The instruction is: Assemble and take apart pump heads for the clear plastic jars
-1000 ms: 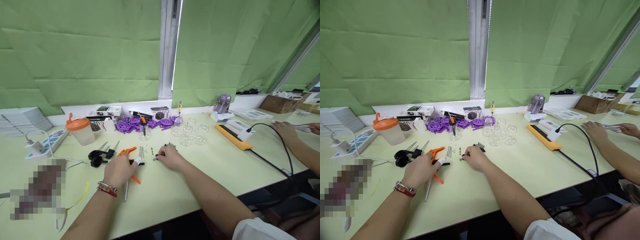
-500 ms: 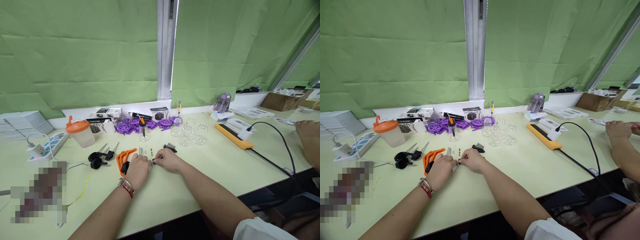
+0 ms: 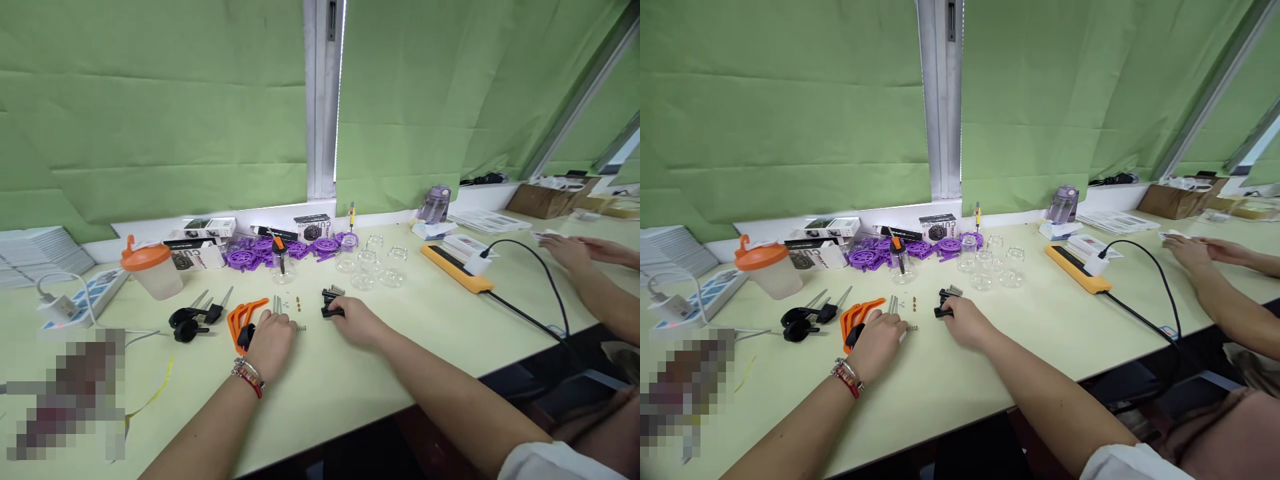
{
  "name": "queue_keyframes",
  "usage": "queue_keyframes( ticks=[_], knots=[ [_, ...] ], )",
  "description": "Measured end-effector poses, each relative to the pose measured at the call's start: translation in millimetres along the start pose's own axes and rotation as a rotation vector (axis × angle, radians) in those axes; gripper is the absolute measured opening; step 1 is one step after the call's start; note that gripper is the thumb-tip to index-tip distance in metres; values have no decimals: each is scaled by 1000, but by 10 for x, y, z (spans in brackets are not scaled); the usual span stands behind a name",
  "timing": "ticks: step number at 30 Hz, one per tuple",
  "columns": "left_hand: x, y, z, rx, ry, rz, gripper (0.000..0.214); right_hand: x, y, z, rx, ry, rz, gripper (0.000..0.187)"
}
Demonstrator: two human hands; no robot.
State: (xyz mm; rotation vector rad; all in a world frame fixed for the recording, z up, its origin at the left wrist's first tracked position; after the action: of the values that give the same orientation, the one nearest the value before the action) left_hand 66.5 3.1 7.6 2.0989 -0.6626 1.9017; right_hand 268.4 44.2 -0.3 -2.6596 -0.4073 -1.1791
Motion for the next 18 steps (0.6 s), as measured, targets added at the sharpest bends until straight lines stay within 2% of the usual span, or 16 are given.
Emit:
queue_keyframes(
  ticks=[4, 8, 18],
  knots=[
    [10, 6, 1, -12, 8, 5, 23, -150, 155, -90, 108, 292, -13, 17],
    [2, 12, -3, -10, 8, 14, 23, -194, 122, -159, 171, 531, -2, 20],
    [-14, 18, -27, -11, 11, 20, 23, -130, -8, -24, 246, 475, 100, 13]
  ],
)
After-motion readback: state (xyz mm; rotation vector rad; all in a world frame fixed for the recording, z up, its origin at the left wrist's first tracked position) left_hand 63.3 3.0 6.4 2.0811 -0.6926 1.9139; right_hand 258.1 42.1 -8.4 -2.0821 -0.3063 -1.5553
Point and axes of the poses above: each hand's wrist, its own y-axis away from the middle knuckle, its own x-axis out of the back of the hand, z = x × y, the point moved 2 cm from there along -y, towards the middle knuckle, and after that the axes turned 3 degrees about -z, right-handed, at the moved point
